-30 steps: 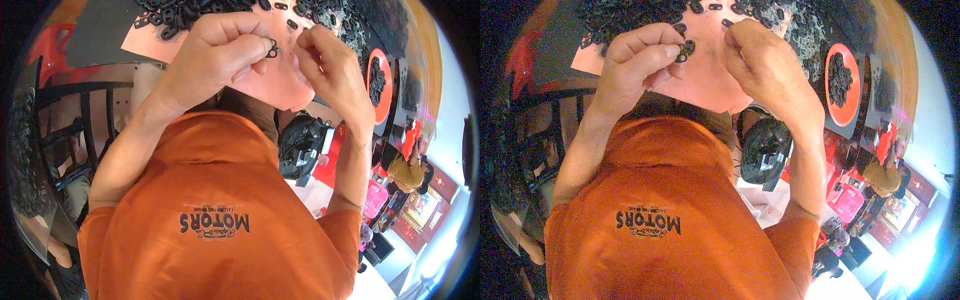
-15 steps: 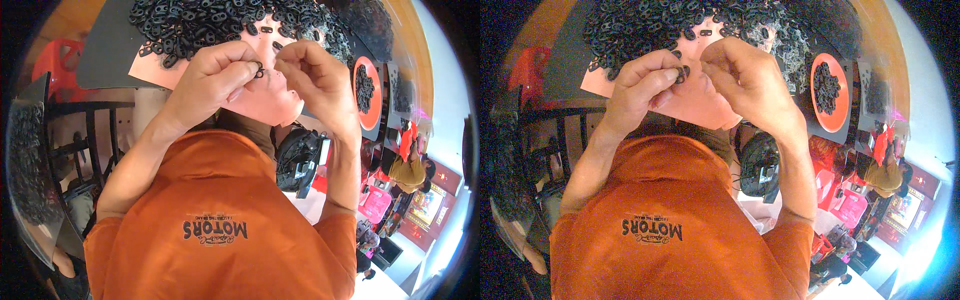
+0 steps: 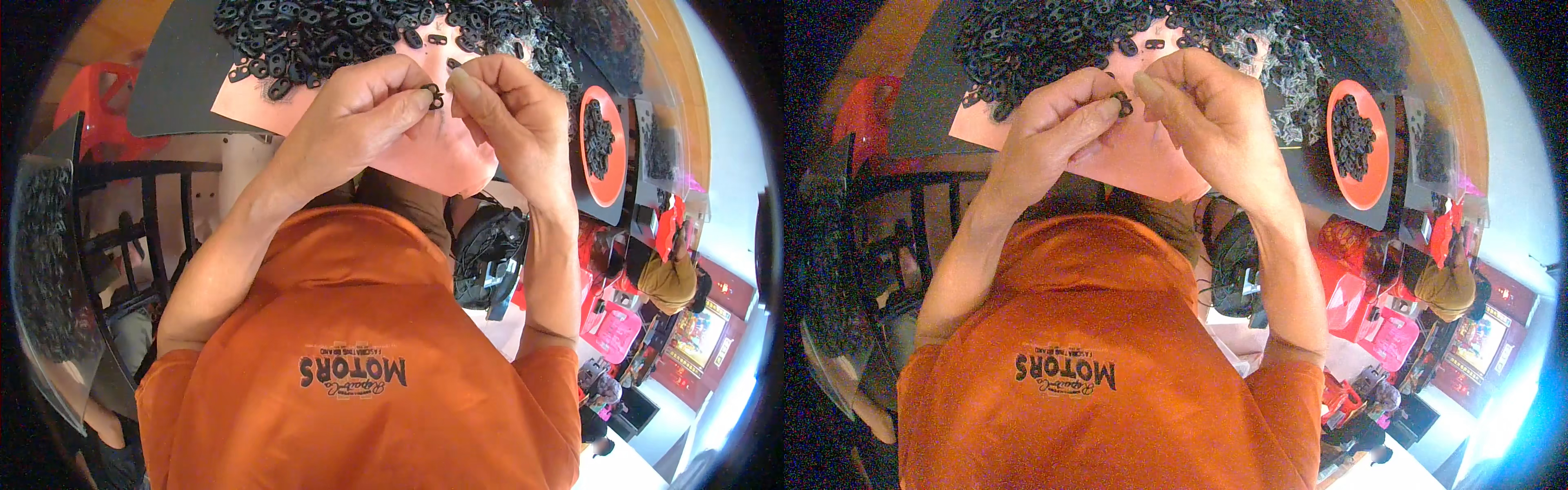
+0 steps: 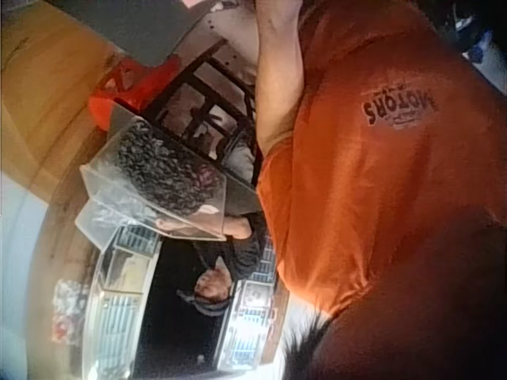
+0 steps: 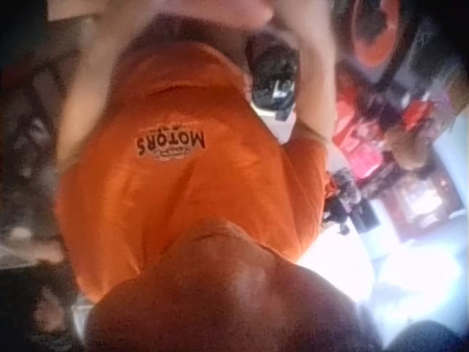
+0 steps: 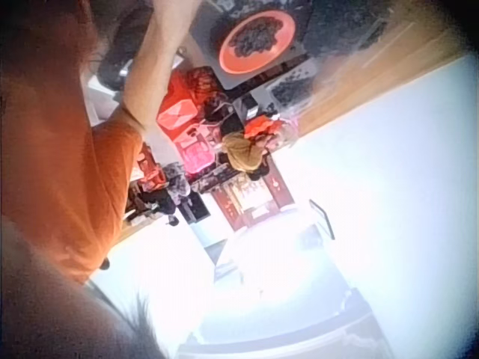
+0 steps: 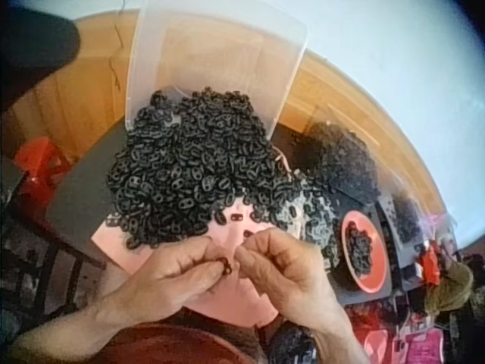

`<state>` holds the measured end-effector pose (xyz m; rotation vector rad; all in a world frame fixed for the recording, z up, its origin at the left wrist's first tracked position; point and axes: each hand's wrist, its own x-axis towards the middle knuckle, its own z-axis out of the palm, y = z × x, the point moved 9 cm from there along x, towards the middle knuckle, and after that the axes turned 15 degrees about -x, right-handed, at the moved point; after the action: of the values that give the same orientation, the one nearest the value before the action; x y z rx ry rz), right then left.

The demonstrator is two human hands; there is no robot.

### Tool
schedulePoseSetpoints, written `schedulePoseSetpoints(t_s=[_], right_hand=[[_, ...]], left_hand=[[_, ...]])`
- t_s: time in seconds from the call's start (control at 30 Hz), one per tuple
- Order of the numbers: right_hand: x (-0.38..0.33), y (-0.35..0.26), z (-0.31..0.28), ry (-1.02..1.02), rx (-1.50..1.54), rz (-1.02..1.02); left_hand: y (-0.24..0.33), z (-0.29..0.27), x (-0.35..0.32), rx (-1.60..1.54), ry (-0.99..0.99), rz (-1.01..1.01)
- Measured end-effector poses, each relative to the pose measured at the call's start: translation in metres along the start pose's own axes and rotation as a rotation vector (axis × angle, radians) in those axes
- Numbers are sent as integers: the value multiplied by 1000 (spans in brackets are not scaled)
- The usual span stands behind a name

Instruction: The person repeatedly picks up small black plastic rings and metal springs from a table and inserts the springs into the rings by hand. The person handles the components one at a time, performing the same insertion action continuously throughout the clip.

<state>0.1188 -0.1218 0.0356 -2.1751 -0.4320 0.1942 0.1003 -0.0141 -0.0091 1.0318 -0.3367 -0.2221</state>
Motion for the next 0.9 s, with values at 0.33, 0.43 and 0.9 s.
schedulePoseSetpoints(t_s=[0.33,0.43,0.9], right_hand=[[-5,-1,3,29,6,17],[-6,3,3,36,7,58],[-5,6,11,54,77,54]], left_hand=[[-2,0,-2,-10,7,-9],[-3,0,-3,-20,-4,-18],[-5,-3,-4,-67,37,5]])
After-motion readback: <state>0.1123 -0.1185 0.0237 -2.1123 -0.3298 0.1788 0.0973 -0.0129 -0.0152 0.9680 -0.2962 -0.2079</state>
